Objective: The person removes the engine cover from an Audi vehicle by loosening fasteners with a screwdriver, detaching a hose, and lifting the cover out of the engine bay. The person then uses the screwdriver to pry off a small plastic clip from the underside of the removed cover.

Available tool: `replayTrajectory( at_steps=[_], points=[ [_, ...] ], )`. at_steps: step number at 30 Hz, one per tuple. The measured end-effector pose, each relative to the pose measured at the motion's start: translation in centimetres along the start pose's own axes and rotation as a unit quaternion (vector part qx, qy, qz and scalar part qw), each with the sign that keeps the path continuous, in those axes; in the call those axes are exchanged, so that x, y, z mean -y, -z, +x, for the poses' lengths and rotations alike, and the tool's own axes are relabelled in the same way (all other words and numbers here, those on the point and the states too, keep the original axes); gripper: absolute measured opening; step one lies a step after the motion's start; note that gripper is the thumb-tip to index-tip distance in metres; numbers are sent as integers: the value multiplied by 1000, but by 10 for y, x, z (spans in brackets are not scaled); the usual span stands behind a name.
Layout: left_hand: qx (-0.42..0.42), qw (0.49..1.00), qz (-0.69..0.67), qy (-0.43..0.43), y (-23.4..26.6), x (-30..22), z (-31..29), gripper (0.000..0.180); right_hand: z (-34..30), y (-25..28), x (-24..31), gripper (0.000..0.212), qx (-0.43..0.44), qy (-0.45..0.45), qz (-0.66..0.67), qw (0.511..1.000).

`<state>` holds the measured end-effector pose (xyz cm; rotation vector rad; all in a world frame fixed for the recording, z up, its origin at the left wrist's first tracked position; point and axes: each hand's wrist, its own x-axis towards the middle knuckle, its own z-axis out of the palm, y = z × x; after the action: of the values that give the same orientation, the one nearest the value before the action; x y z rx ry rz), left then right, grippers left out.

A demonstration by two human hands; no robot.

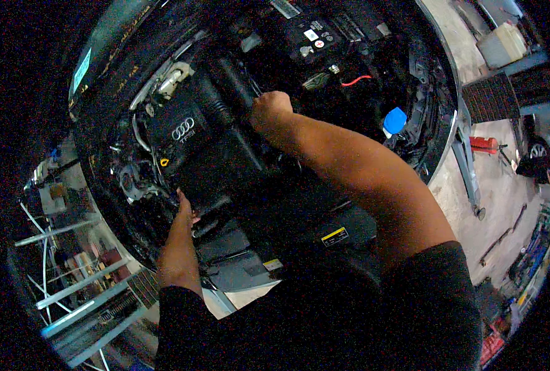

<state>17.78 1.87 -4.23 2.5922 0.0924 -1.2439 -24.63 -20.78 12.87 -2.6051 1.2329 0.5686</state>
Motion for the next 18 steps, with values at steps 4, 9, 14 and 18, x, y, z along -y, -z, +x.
replayTrajectory(
  at_steps=[4, 9, 14, 18],
  points=[
    [-70, 997, -3, 25, 4, 9, -11, 119, -6, 9, 7, 25, -12, 15, 15, 1000],
    [-118, 993, -2, 30, -2, 7, 16, 106, 0, 0, 0, 24, -4, -5, 32, 999],
    [-118, 993, -18, 6, -5, 5, 2, 93, 21, -20, -1, 21, -4, -22, 73, 997],
    [-135, 990, -19, 28, 8, 17, -3, 92, 12, 1, 6, 21, 13, -48, 108, 993]
  ],
)
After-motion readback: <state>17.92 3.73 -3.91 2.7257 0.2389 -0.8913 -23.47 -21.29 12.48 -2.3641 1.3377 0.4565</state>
